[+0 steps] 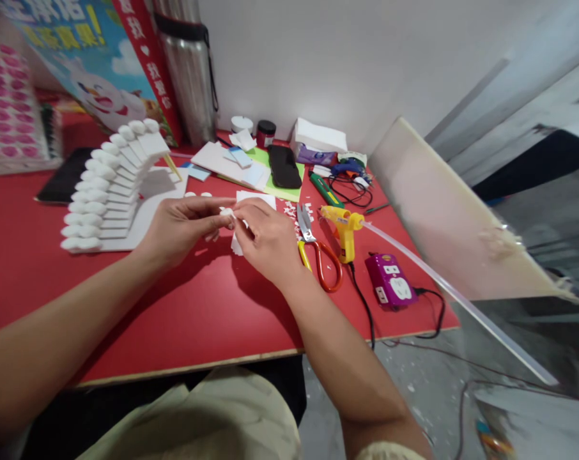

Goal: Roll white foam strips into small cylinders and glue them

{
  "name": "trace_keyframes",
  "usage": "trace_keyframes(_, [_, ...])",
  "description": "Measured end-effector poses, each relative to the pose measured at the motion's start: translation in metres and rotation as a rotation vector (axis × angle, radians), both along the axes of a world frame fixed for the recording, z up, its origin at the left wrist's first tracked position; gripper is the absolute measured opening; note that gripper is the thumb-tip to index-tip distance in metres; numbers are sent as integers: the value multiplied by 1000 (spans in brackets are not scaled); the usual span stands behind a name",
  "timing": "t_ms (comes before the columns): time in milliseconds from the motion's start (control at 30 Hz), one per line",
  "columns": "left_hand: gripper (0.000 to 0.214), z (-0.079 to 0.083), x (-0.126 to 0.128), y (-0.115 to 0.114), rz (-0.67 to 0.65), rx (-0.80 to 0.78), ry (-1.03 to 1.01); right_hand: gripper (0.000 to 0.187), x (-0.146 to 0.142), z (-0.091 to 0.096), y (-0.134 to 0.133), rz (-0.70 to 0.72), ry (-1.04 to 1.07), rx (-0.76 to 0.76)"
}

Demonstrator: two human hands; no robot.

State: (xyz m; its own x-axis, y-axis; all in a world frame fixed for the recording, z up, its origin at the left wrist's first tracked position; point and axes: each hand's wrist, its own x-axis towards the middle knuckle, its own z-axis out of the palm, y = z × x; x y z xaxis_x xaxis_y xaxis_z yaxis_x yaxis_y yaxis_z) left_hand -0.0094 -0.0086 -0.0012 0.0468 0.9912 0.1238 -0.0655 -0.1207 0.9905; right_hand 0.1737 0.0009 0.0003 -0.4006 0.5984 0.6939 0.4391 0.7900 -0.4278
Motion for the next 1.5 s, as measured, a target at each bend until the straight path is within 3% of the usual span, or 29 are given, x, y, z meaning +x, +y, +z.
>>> trace_keyframes(167, [24, -1, -2, 0, 9, 54, 49, 14, 2, 0, 2, 38, 37, -11])
trace_keyframes(467, [13, 2, -2, -2, 40, 142, 178, 15, 7, 4, -2, -15, -7, -154])
trace_keyframes(833, [16, 2, -3, -5, 56, 290, 377, 16, 9, 5, -1, 69, 39, -215])
trace_keyframes(967, [26, -1, -2, -1, 15, 165, 201, 16, 6, 5, -2, 46, 76, -340])
trace_keyframes(1067, [35, -5, -1, 5, -132, -50, -146, 17, 2, 8, -4, 52, 226, -570])
trace_keyframes(1167, [42, -8, -1, 9, -257, -224, -413, 32, -1, 13, -7, 98, 358, -747])
trace_keyframes(1300, [40, -10, -3, 9, -393, -302, -503, 40, -2, 17, -8, 170, 453, -835])
trace_keyframes(1500, [41, -7, -5, 5, -483, -366, -572, 36, -5, 16, -11, 253, 497, -849])
